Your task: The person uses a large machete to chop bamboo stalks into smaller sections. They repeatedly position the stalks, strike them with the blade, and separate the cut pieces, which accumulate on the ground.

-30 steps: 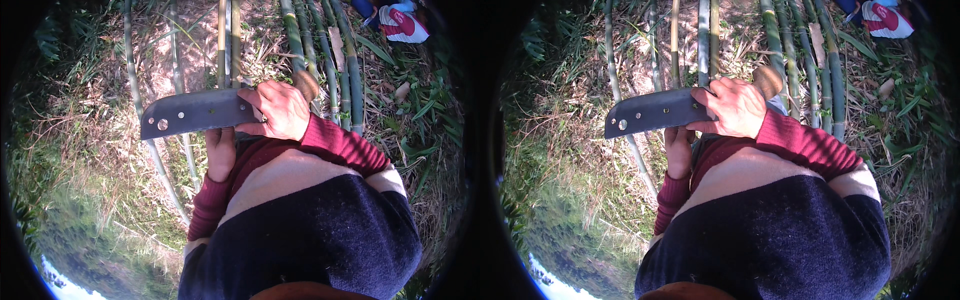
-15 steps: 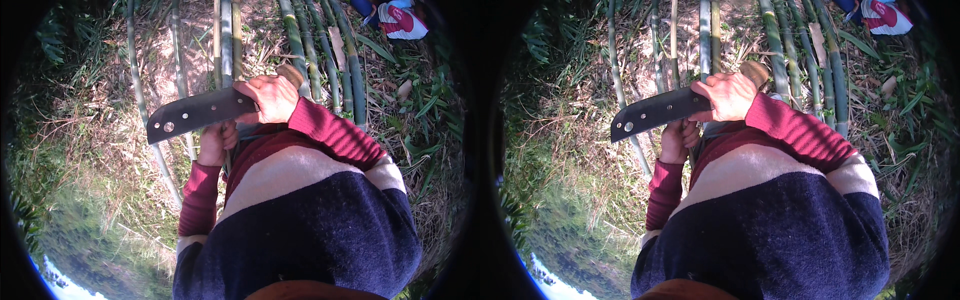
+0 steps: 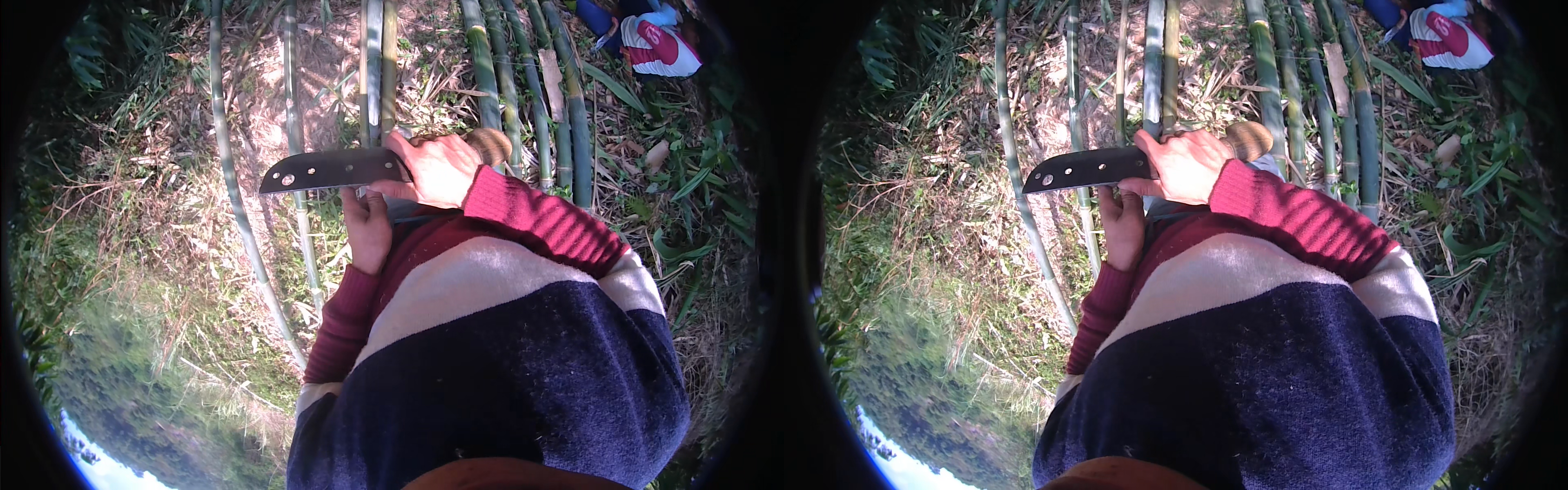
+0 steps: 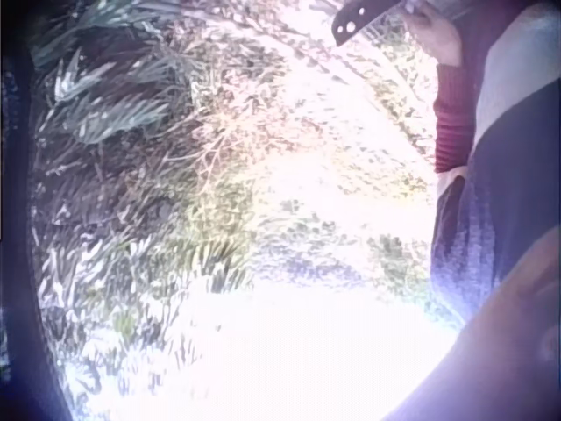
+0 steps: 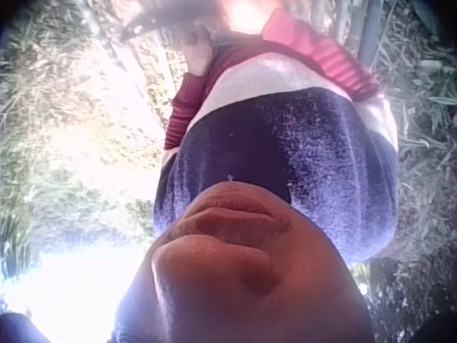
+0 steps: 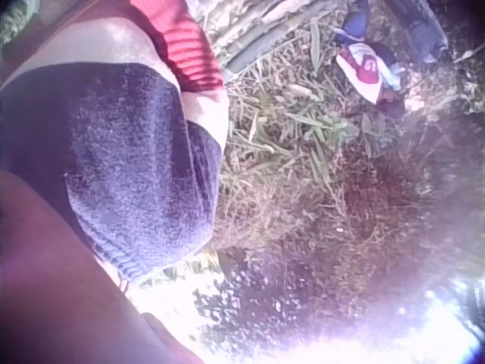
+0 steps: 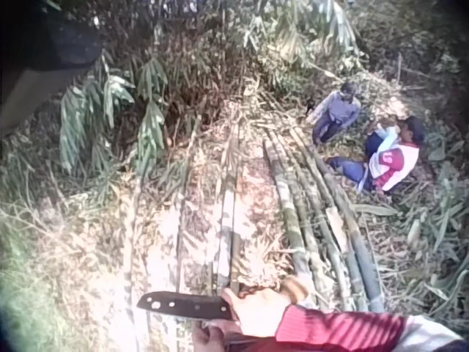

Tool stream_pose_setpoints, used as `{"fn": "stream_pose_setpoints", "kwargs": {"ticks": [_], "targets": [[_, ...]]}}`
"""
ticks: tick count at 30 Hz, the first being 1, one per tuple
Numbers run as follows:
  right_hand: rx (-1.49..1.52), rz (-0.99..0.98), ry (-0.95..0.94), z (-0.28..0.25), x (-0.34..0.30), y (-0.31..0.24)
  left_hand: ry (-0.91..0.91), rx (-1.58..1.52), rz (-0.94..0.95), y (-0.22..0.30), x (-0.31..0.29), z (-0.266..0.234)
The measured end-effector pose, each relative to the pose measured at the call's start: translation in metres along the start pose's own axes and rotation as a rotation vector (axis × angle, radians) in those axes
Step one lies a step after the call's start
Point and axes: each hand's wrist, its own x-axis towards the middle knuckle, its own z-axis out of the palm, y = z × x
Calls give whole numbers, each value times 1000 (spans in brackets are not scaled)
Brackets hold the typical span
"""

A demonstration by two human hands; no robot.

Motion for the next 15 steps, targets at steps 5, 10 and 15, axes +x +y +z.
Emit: {"fn": "stream_pose_setpoints", "kwargs": {"ticks": [5,10,15], "targets": [[78,39,12,0,-3,-1,14,350,218,-3,6,-1],[56,65,36,-11,-5,-3,-72,217,102,-2,11,-1],[78,-33,140,-23,-16,0,-295,-330,-419,63,13,-17]]}}
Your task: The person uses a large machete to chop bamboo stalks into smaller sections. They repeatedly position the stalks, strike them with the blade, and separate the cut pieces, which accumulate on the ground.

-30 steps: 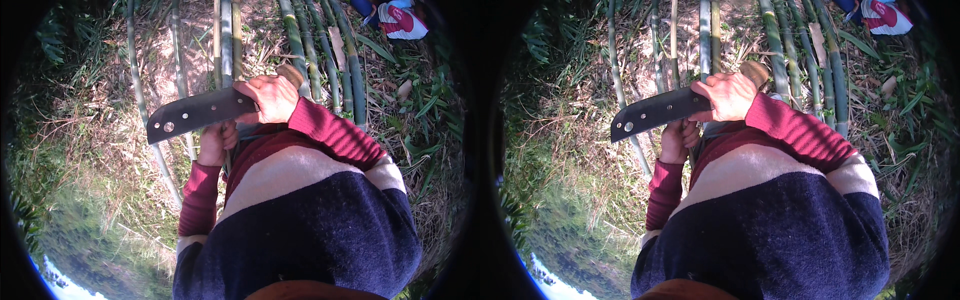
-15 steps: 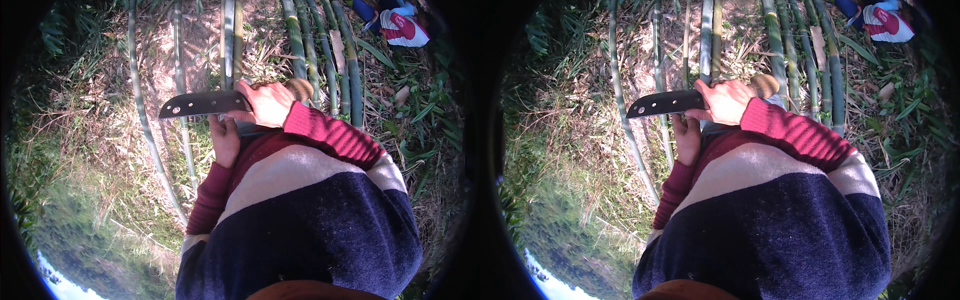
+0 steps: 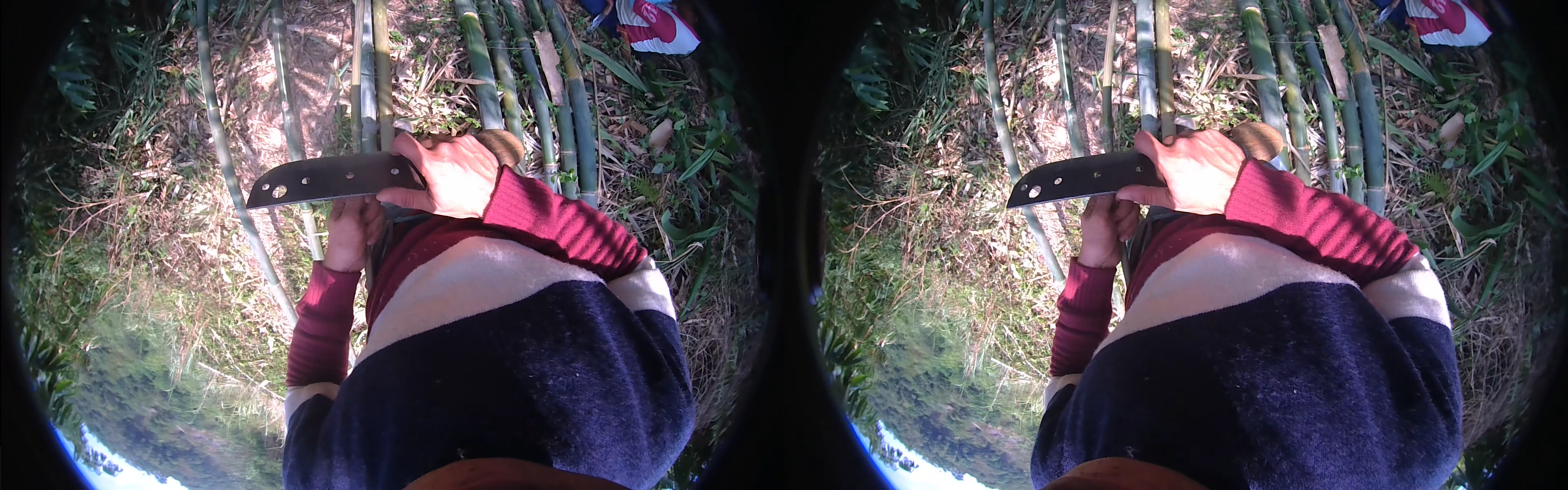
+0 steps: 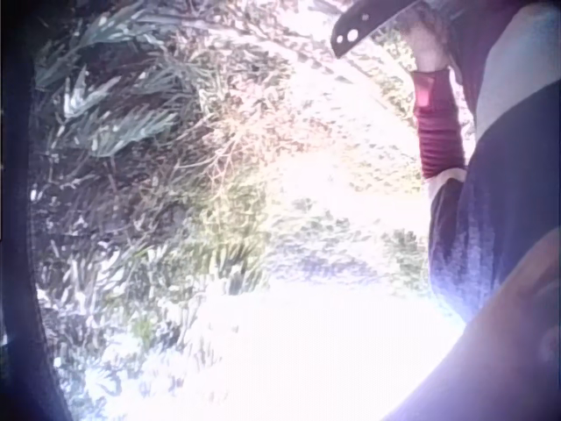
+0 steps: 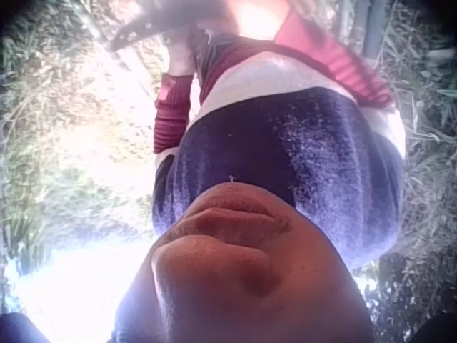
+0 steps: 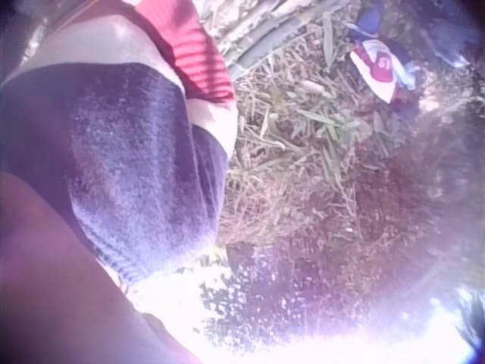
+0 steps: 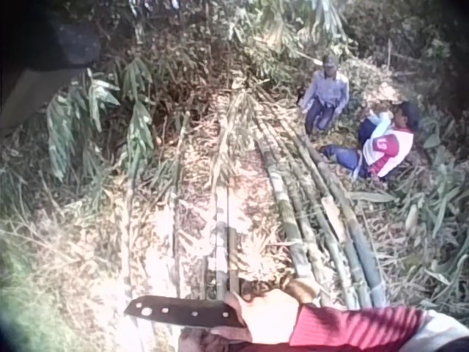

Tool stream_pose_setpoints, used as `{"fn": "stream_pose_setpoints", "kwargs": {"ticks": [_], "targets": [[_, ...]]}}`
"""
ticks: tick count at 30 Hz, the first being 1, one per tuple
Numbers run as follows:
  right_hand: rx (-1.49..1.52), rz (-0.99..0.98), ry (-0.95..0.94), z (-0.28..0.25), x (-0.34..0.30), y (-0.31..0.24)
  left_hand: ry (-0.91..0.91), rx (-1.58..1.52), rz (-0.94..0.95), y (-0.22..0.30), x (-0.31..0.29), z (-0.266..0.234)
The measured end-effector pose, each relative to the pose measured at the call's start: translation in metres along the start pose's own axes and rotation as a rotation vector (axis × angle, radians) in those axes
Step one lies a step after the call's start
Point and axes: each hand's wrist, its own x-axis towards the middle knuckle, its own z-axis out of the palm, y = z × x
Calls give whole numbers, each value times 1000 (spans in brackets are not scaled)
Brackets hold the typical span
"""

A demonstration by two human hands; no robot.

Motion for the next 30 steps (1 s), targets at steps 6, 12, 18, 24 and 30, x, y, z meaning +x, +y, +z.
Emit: {"fn": "stream_pose_setpoints", "kwargs": {"ticks": [6,12,18,24,30], "targets": [[122,-64,40,-22,-10,-16,-295,-274,-166,-9,-11,-11],[201,-75,75,-15,-11,-15,-328,-356,-164,-17,-14,-14],[260,-76,48,-9,-5,-15,-447,-391,-117,-20,-13,-19],[257,-160,117,-1,-1,-10,-393,-392,-132,-19,-16,-20],[215,-38,-35,-2,5,-3,-421,-436,-151,-17,-11,-15]]}}
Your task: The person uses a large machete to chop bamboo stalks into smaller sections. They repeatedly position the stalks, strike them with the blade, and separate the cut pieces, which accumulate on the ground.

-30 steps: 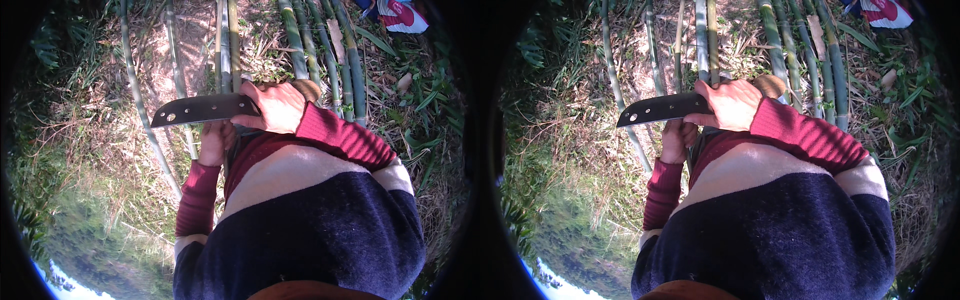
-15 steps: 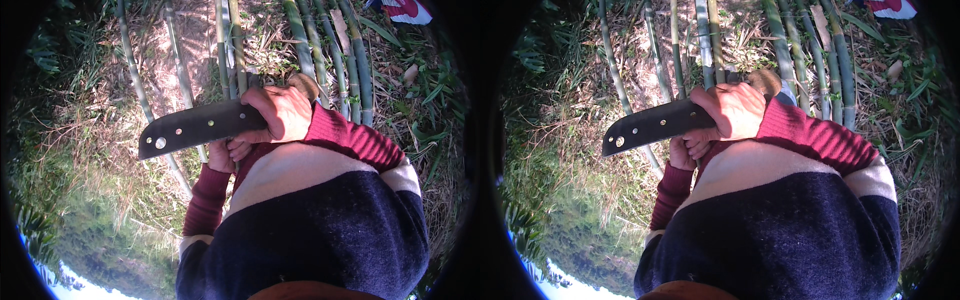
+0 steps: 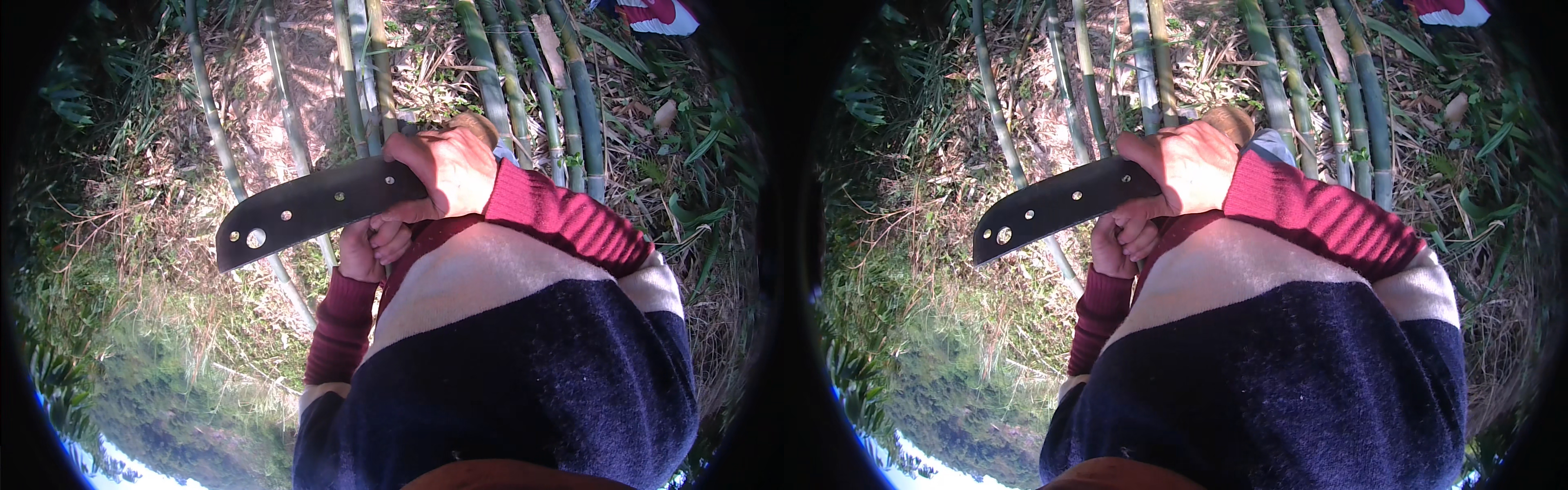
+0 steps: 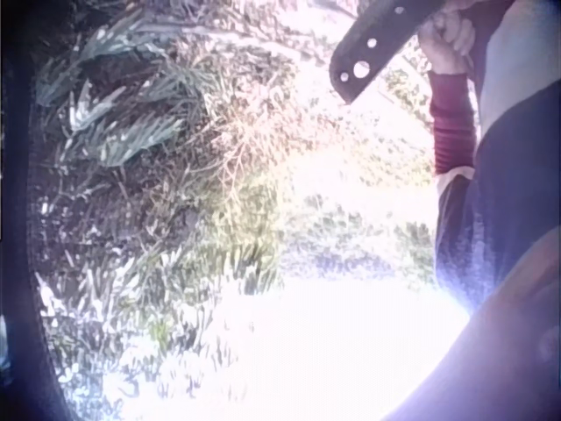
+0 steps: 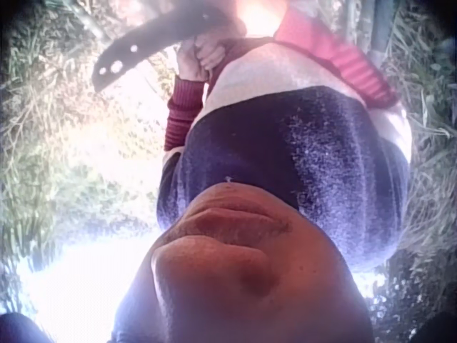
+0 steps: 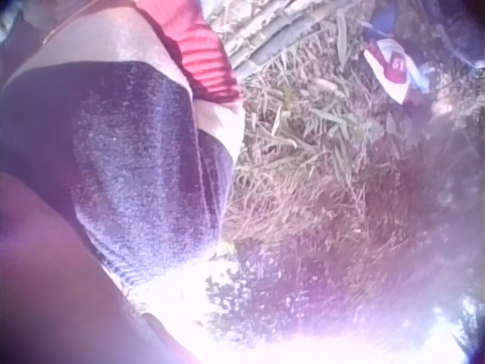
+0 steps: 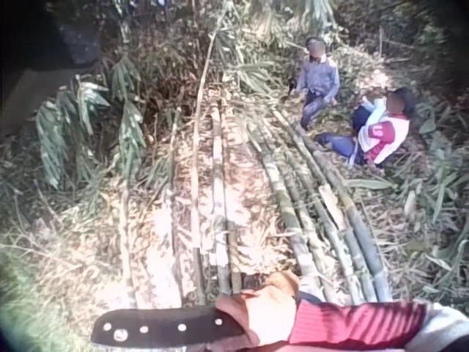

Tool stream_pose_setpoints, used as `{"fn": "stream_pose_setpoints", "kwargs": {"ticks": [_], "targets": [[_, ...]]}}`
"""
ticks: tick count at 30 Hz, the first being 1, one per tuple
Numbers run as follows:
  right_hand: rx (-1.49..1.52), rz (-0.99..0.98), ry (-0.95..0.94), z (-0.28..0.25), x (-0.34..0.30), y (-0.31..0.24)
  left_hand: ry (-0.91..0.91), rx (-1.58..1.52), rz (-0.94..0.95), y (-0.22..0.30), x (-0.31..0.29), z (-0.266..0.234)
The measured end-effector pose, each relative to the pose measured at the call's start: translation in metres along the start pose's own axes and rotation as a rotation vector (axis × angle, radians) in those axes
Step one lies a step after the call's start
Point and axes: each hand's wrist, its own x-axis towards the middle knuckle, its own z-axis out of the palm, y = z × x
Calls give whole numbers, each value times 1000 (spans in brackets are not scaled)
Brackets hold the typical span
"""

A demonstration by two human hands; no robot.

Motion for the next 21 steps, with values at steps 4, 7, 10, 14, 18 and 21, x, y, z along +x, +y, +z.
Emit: {"fn": "stream_pose_setpoints", "kwargs": {"ticks": [4,7,10,14,18,21], "targets": [[-172,-56,-53,-3,9,15,4,-97,-2,1,7,7],[-172,-147,-24,5,12,39,22,-98,10,-4,8,11],[-200,-162,9,14,7,50,38,-68,3,-8,8,6],[-172,40,-40,19,1,29,114,-14,-12,-14,8,3],[-30,211,-57,26,-4,31,394,425,96,-21,10,14],[103,222,-14,38,-6,37,539,498,162,-30,7,8]]}}
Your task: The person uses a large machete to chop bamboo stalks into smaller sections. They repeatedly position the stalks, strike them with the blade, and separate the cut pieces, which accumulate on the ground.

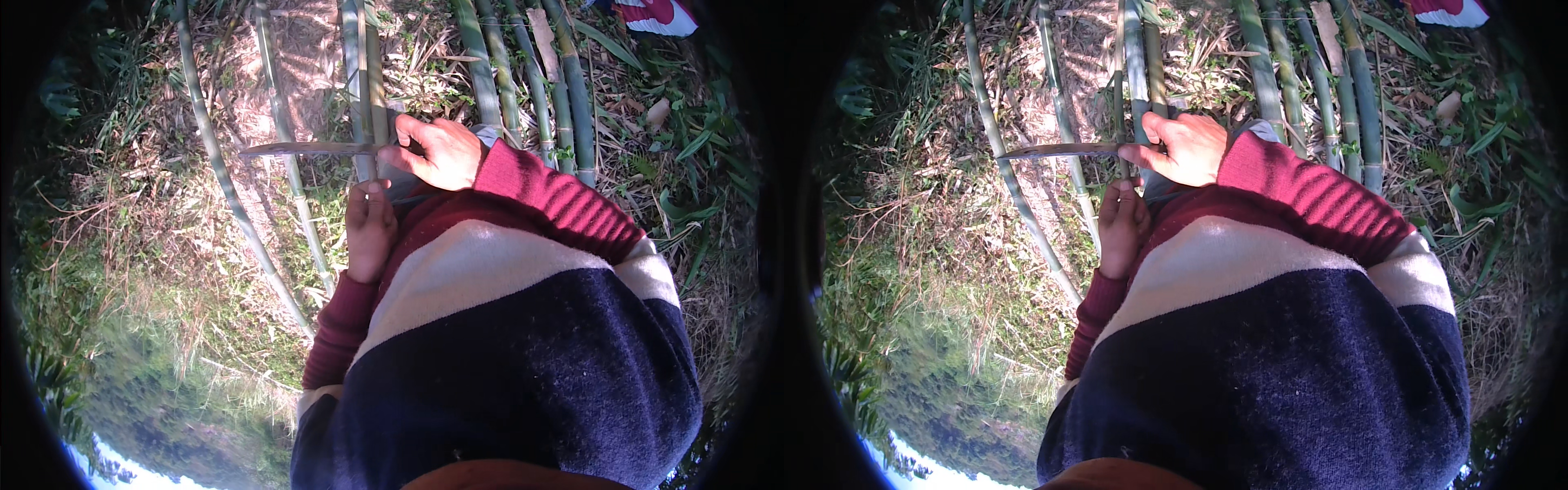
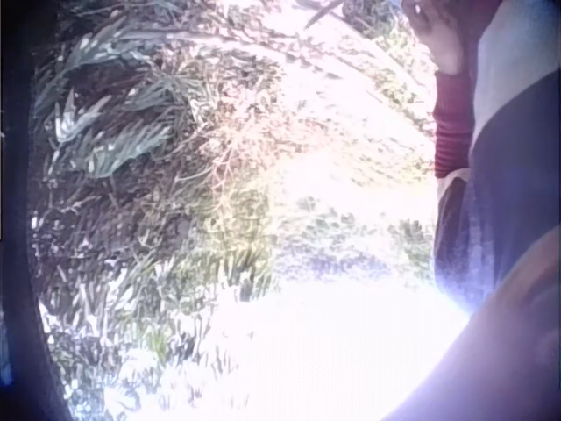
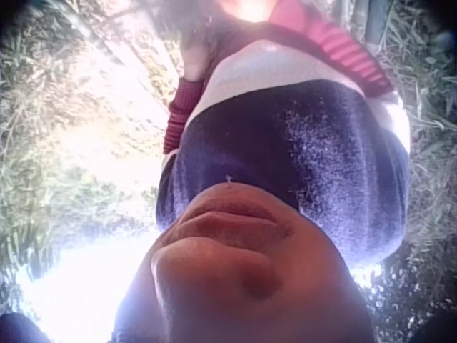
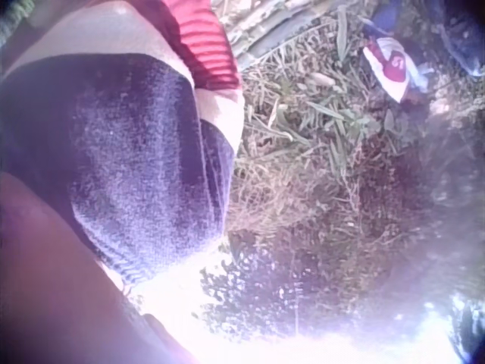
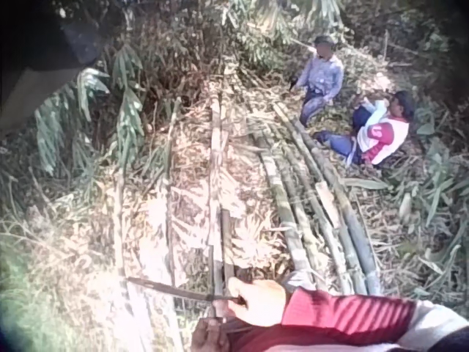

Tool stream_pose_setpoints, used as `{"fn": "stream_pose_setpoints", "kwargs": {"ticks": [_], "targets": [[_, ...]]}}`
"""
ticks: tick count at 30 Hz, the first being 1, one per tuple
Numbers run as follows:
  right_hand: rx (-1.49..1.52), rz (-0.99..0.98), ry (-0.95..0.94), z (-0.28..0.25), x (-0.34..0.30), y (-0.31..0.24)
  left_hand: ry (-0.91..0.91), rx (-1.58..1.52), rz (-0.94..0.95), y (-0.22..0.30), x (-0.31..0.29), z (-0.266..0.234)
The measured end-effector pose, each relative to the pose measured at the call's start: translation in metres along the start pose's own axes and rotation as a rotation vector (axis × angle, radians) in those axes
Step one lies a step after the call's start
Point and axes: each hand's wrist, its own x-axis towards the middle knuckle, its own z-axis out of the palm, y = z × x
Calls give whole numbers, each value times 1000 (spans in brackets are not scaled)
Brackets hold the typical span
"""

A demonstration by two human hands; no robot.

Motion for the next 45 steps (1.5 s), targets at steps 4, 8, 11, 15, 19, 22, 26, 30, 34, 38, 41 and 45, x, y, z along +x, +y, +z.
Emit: {"fn": "stream_pose_setpoints", "kwargs": {"ticks": [4,8,11,15,19,22,26,30,34,38,41,45], "targets": [[64,2,-4,-11,-2,2,27,36,51,-9,5,-6],[71,-28,104,-20,-1,1,-41,-103,14,-5,8,-11],[-65,-39,36,-27,-5,-15,-138,-158,-34,2,8,-14],[-200,-280,105,-20,-12,-23,-152,-144,-31,9,6,-11],[-214,-310,125,-15,-13,-24,-190,-172,-32,10,4,-17],[-227,-275,120,-14,-10,-25,-240,-199,-34,15,5,-17],[-215,-317,175,-13,-10,-29,-373,-287,-33,17,7,-21],[-160,-312,147,-17,-5,-35,-533,-436,-110,25,9,-28],[-77,-353,99,-22,7,-34,-668,-585,-147,30,12,-32],[-109,-380,92,-24,22,-23,-705,-628,-165,35,13,-26],[-241,-373,23,-34,34,-12,-617,-659,-194,36,14,-19],[-345,-273,-39,-23,33,-14,-569,-687,-221,29,13,-19]]}}
